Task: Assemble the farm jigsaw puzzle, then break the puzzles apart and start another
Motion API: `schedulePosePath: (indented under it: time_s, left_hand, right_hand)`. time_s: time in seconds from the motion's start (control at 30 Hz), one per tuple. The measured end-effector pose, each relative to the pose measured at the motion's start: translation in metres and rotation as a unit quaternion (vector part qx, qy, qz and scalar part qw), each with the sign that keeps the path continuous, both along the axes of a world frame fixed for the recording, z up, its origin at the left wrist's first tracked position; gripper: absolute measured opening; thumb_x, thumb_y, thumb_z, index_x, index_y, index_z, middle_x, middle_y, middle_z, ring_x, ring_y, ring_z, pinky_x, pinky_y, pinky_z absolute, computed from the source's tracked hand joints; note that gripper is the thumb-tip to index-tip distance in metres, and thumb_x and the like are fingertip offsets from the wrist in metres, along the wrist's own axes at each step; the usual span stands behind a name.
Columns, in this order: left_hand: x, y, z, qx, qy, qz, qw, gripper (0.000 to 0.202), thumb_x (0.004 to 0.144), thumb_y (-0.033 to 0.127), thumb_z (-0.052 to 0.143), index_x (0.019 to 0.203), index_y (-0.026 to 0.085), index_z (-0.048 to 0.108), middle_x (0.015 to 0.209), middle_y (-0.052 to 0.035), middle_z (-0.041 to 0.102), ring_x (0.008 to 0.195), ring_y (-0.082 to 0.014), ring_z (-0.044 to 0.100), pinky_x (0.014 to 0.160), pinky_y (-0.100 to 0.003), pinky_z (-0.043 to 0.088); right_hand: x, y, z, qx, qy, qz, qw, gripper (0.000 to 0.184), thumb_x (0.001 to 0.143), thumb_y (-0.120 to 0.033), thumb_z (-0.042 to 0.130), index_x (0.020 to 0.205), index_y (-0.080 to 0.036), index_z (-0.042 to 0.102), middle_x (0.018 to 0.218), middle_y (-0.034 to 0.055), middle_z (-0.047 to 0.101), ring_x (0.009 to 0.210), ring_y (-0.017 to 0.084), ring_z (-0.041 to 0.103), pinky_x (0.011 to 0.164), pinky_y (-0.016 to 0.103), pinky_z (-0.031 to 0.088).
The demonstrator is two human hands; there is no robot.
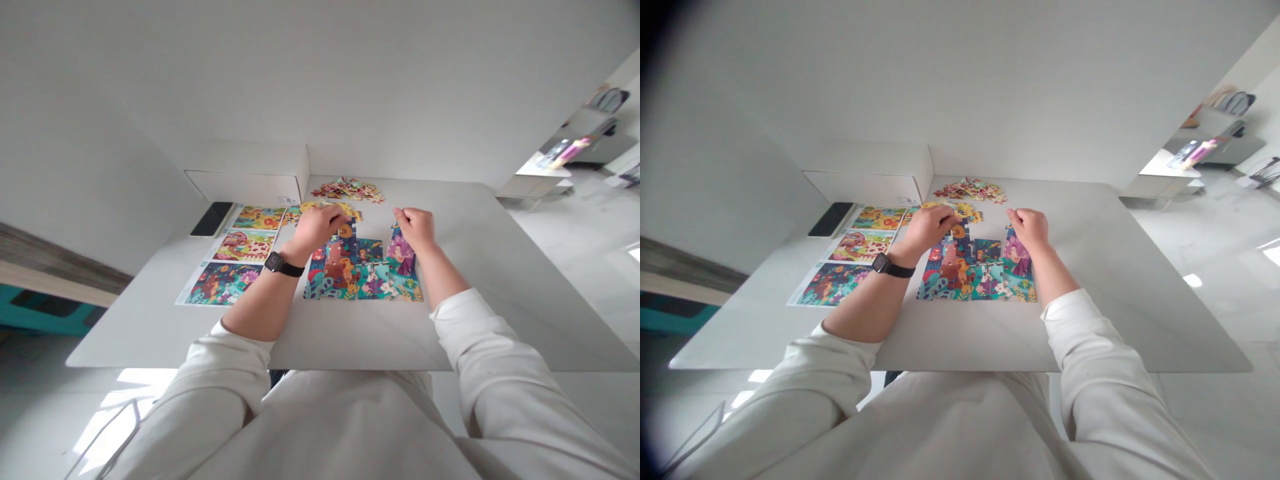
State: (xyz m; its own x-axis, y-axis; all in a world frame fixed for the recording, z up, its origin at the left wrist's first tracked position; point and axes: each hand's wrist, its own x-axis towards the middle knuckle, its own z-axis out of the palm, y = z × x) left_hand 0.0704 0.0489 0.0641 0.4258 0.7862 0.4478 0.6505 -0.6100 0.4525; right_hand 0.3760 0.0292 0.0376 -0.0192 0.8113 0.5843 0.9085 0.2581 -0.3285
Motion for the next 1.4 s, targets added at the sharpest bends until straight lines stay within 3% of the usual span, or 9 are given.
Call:
schedulePosePath:
  time_s: [0.13, 0.3, 0.4, 0.53, 0.67, 0.77, 0.9, 1.1, 1.4]
  left_hand:
    - [0.001, 0.004, -0.005, -0.04, -0.026, -0.004, 0.999, 0.041, 0.103, 0.045, 0.057, 0.072, 0.02, 0.06, 0.066, -0.0012, 0.06, 0.063, -0.0156, 0.048, 0.062, -0.029, 0.031]
    - [0.002, 0.0, 0.0, -0.024, -0.067, -0.005, 0.997, 0.041, 0.103, 0.046, 0.058, 0.071, 0.02, 0.056, 0.067, -0.0007, 0.06, 0.065, -0.0155, 0.048, 0.064, -0.029, 0.033]
    - [0.003, 0.0, -0.002, -0.064, -0.085, -0.02, 0.994, 0.045, 0.104, 0.048, 0.057, 0.069, 0.021, 0.052, 0.064, 0.0007, 0.055, 0.064, -0.0149, 0.048, 0.063, -0.029, 0.033]
    - [0.006, 0.001, -0.015, -0.138, 0.033, -0.097, 0.985, 0.047, 0.103, 0.048, 0.055, 0.065, 0.02, 0.054, 0.063, -0.0009, 0.057, 0.064, -0.0164, 0.052, 0.064, -0.029, 0.037]
    - [0.011, 0.0, -0.026, -0.095, 0.12, -0.113, 0.982, 0.032, 0.101, 0.038, 0.055, 0.079, 0.02, 0.07, 0.089, -0.0086, 0.074, 0.088, -0.0229, 0.067, 0.083, -0.033, 0.049]
    - [0.021, -0.008, -0.024, -0.072, 0.061, -0.091, 0.991, 0.027, 0.1, 0.038, 0.055, 0.097, 0.019, 0.076, 0.107, -0.0112, 0.077, 0.107, -0.0257, 0.068, 0.097, -0.036, 0.05]
    - [0.047, -0.029, -0.021, -0.207, -0.031, -0.132, 0.969, 0.038, 0.099, 0.052, 0.059, 0.113, 0.02, 0.073, 0.099, -0.0067, 0.079, 0.089, -0.0216, 0.071, 0.081, -0.031, 0.052]
    - [0.07, -0.043, -0.035, -0.232, -0.071, -0.079, 0.967, 0.028, 0.088, 0.042, 0.066, 0.073, 0.02, 0.059, 0.068, -0.0005, 0.067, 0.064, -0.0153, 0.057, 0.061, -0.028, 0.037]
    - [0.068, -0.045, -0.034, -0.19, -0.074, -0.094, 0.974, 0.023, 0.09, 0.039, 0.063, 0.078, 0.02, 0.062, 0.073, -0.0007, 0.069, 0.068, -0.0152, 0.055, 0.064, -0.028, 0.037]
  right_hand:
    - [0.002, 0.001, -0.004, -0.004, 0.003, -0.003, 1.0, 0.057, 0.104, -0.054, 0.047, 0.058, -0.025, 0.031, 0.055, 0.0005, 0.041, 0.059, 0.017, 0.037, 0.062, 0.034, 0.024]
    - [0.003, 0.001, -0.004, 0.033, 0.049, -0.02, 0.998, 0.058, 0.105, -0.057, 0.045, 0.059, -0.025, 0.029, 0.055, -0.0008, 0.037, 0.058, 0.016, 0.035, 0.062, 0.034, 0.026]
    - [0.004, 0.003, -0.003, 0.027, 0.103, -0.044, 0.993, 0.063, 0.106, -0.063, 0.044, 0.057, -0.025, 0.031, 0.052, -0.0025, 0.032, 0.056, 0.015, 0.036, 0.061, 0.033, 0.028]
    - [0.002, 0.005, -0.005, -0.086, 0.144, -0.01, 0.986, 0.071, 0.1, -0.079, 0.043, 0.055, -0.025, 0.034, 0.051, -0.0034, 0.029, 0.055, 0.014, 0.037, 0.057, 0.031, 0.027]
    - [-0.008, 0.004, -0.01, -0.21, 0.113, 0.076, 0.968, 0.077, 0.091, -0.09, 0.044, 0.053, -0.024, 0.037, 0.05, -0.0038, 0.03, 0.055, 0.013, 0.035, 0.057, 0.03, 0.025]
    - [-0.021, 0.001, -0.011, -0.182, 0.127, 0.055, 0.973, 0.076, 0.092, -0.091, 0.041, 0.055, -0.024, 0.038, 0.05, -0.0031, 0.031, 0.056, 0.013, 0.037, 0.057, 0.031, 0.025]
    - [-0.042, -0.005, -0.003, -0.106, 0.16, 0.015, 0.981, 0.074, 0.097, -0.088, 0.034, 0.058, -0.024, 0.038, 0.052, -0.0014, 0.036, 0.058, 0.015, 0.04, 0.058, 0.031, 0.026]
    - [-0.061, -0.021, 0.009, -0.022, 0.108, -0.004, 0.994, 0.071, 0.105, -0.078, 0.03, 0.06, -0.024, 0.039, 0.056, 0.0023, 0.046, 0.059, 0.016, 0.041, 0.061, 0.032, 0.027]
    - [-0.056, -0.019, 0.01, -0.048, 0.125, -0.034, 0.99, 0.072, 0.105, -0.077, 0.034, 0.058, -0.024, 0.042, 0.052, 0.0018, 0.046, 0.058, 0.016, 0.044, 0.059, 0.032, 0.028]
